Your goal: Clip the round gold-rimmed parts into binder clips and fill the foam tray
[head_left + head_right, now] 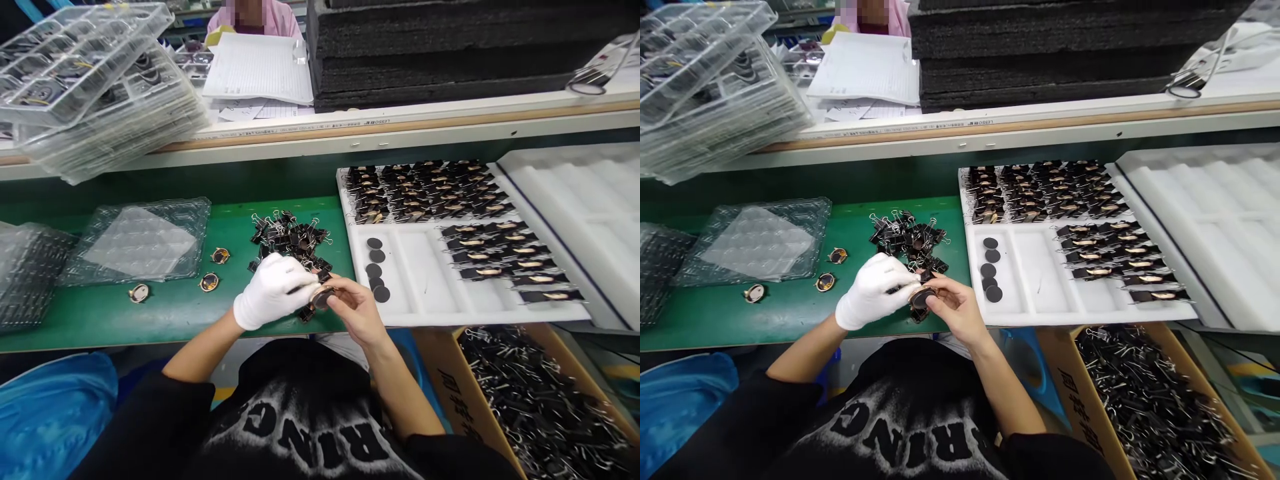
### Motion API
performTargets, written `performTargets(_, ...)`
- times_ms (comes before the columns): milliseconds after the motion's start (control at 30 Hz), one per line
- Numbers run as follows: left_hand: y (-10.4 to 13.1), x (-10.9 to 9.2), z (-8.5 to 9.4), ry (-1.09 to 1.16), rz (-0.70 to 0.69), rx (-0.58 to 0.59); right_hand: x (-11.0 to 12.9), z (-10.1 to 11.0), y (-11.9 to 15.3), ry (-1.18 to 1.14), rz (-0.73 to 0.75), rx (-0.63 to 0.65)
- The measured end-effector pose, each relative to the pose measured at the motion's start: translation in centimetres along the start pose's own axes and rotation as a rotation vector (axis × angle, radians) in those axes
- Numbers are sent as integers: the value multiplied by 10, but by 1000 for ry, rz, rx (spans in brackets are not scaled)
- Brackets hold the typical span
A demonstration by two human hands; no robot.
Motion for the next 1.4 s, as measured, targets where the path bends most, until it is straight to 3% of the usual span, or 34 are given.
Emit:
performTargets(100, 0, -3, -1, 16, -29, 42, 5, 1, 3, 22, 61, 11)
performTargets(167, -2, 0, 1, 56, 135, 106, 11, 2, 4, 68, 95, 31)
performTargets(267, -6, 5, 1, -73, 305, 343, 23, 4, 6, 223, 91, 118)
performTargets(333, -9, 4, 0, -160, 243, 499, 30, 5, 6, 355, 86, 198)
performTargets(400, -11, 2, -2, -177, 151, 565, 37, 5, 5, 460, 86, 270)
performTargets(500, -12, 1, -6, -193, 93, 582, 44, 4, 3, 547, 69, 333)
performTargets(633, -11, 4, -11, -208, 111, 597, 46, 7, 1, 518, 3, 298)
performTargets(700, -9, 8, -11, -150, 172, 588, 46, 13, 0, 390, -2, 185)
performTargets(833, -4, 14, -11, 91, 328, 523, 40, 26, -2, 111, 31, -175)
performTargets(900, 0, 14, -16, 205, 395, 502, 35, 26, -3, 38, 2, -251)
performTargets(1100, 9, 13, -32, 316, 471, 497, 26, 19, -6, -3, -25, -255)
performTargets(1267, 14, 10, -34, 313, 483, 477, 24, 20, -4, 79, -30, -228)
performTargets(1400, 15, 12, -27, 202, 350, 461, 25, 24, -2, 16, 13, -258)
Point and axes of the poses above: each hand's wrist, its own y-axis away from the middle knuckle, its own z-axis out of the back of the hand, x = y × z, the point moved 4 cm from there along -y, towards the middle knuckle, and after that the axes turned 8 degrees about -y, right-handed, at the moved point
